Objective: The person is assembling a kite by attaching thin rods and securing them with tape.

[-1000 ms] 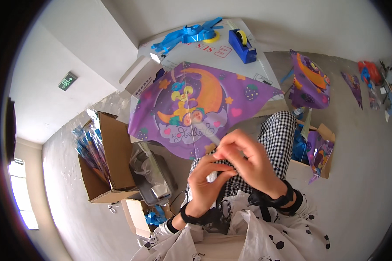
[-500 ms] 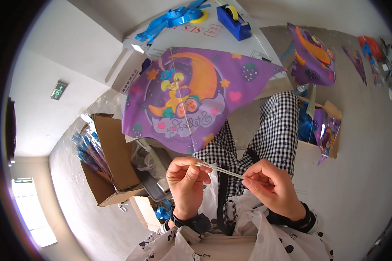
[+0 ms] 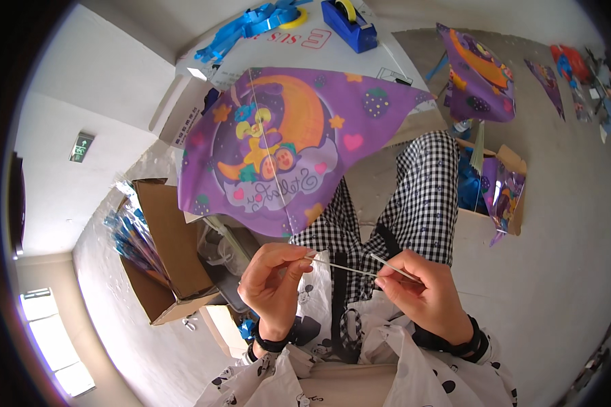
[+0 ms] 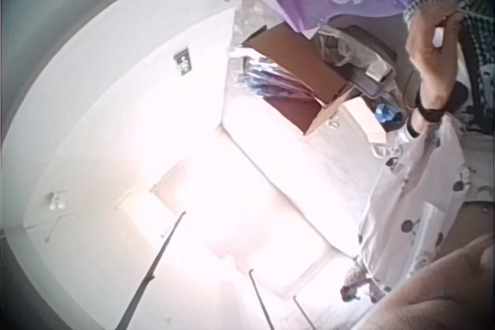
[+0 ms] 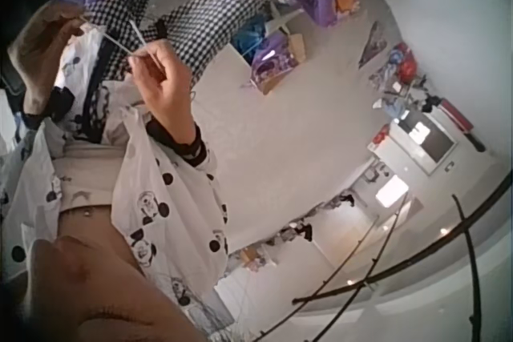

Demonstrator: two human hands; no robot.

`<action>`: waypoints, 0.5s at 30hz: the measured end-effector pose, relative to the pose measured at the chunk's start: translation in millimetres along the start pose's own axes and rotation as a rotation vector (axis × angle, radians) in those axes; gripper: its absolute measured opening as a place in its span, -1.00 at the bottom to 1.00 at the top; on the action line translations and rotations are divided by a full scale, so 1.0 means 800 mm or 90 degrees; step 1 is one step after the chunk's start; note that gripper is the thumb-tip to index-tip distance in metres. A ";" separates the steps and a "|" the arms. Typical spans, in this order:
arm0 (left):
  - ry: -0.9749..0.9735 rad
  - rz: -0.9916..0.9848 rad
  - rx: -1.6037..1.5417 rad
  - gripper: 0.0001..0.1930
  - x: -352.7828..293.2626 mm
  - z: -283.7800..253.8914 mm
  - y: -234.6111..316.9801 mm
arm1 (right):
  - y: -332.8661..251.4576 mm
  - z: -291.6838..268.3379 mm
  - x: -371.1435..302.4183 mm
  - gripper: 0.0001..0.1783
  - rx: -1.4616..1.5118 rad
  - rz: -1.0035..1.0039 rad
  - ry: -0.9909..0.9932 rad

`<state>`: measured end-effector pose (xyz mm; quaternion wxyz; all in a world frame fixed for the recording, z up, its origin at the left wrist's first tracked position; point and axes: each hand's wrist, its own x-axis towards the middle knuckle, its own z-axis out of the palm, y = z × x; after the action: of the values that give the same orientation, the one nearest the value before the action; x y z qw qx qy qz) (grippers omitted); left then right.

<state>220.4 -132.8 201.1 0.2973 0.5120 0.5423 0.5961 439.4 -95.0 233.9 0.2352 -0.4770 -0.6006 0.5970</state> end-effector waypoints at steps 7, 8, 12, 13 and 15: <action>-0.014 0.015 0.091 -0.80 0.005 -0.006 0.006 | 0.005 0.001 -0.001 -0.92 -0.034 -0.048 0.017; -0.024 0.017 0.104 -0.79 0.005 -0.006 0.007 | 0.004 0.002 -0.001 -0.92 -0.037 -0.051 0.031; -0.039 0.025 0.126 -0.78 0.004 -0.011 0.006 | -0.001 0.000 0.000 -0.92 -0.063 -0.054 0.023; -0.039 0.025 0.126 -0.78 0.005 -0.011 0.006 | -0.001 -0.001 0.000 -0.93 -0.073 -0.059 0.024; -0.045 0.030 0.125 -0.77 0.005 -0.012 0.004 | -0.002 -0.001 0.000 -0.93 -0.083 -0.063 0.025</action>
<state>211.3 -133.5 206.6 0.2506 0.5721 0.5749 0.5285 440.0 -94.2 235.5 0.2447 -0.4727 -0.6562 0.5349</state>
